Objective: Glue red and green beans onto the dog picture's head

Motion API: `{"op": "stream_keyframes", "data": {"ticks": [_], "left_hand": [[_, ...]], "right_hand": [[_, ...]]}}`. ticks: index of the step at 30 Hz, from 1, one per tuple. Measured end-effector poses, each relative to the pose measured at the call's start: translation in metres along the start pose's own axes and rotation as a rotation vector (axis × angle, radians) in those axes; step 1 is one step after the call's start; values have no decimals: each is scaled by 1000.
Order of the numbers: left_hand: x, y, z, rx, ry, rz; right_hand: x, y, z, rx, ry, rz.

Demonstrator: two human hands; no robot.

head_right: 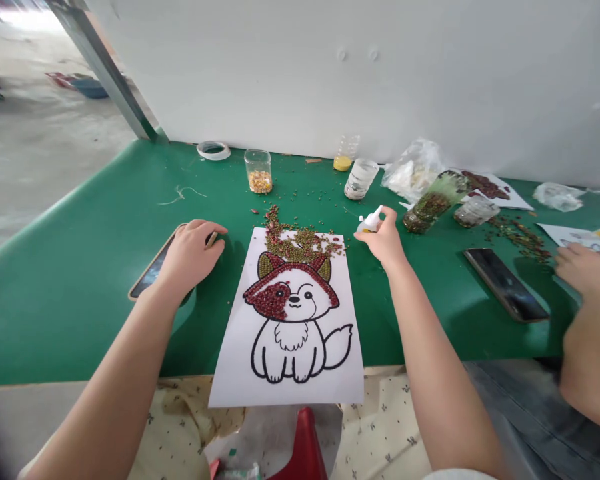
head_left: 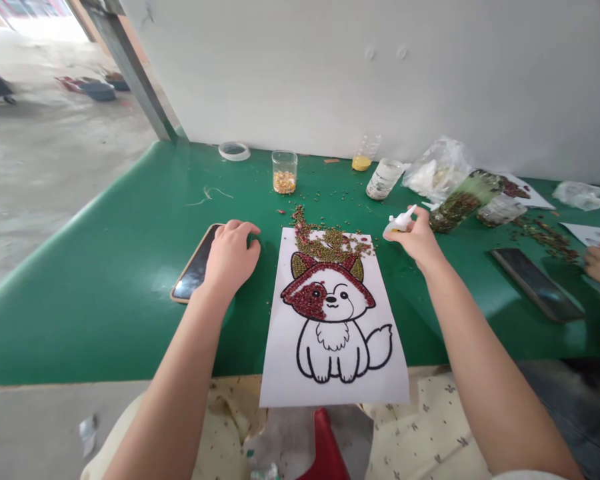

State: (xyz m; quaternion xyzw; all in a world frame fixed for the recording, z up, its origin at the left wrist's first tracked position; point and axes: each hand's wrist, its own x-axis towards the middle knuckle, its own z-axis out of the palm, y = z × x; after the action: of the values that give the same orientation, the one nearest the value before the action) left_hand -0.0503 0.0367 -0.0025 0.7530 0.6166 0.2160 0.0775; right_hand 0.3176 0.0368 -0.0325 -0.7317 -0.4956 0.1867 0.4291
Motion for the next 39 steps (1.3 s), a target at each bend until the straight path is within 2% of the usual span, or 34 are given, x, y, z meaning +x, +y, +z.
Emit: {"op": "stream_keyframes", "data": {"ticks": [3, 6, 10, 12, 15, 17, 20, 24, 26, 29, 31, 34, 36, 39], "left_hand": [[-1, 3, -2, 2, 15, 2], [-2, 8, -5, -4, 53, -4], [-5, 17, -7, -56, 66, -15], [-7, 23, -8, -91, 55, -7], [-10, 36, -10, -169, 38, 121], [-14, 48, -11, -219, 44, 266], [-19, 67, -10, -235, 84, 403], [-22, 81, 0, -243, 63, 558], [-21, 83, 4, -282, 65, 582], [-19, 82, 1, -418, 13, 496], [-19, 81, -5, -541, -110, 421], [-21, 82, -11, -675, -275, 382], [-22, 83, -11, -708, -270, 357], [-21, 84, -7, -736, -196, 332]], "right_hand": [[-6, -9, -3, -105, 15, -20], [-22, -31, -6, -136, 31, -163], [-52, -67, -5, -266, -77, -348], [-64, -80, -1, -338, -178, -432], [-77, -88, 8, -472, -263, -509], [-81, -91, 13, -549, -253, -500], [-87, -98, 17, -584, -239, -537], [-94, -110, 16, -485, -258, -694], [-97, -114, 15, -392, -281, -734], [-102, -118, 14, -182, -349, -767], [-105, -118, 13, -26, -393, -751], [-108, -118, 14, 127, -418, -689], [-109, -117, 16, 155, -409, -686], [-109, -117, 18, 171, -393, -713]]}}
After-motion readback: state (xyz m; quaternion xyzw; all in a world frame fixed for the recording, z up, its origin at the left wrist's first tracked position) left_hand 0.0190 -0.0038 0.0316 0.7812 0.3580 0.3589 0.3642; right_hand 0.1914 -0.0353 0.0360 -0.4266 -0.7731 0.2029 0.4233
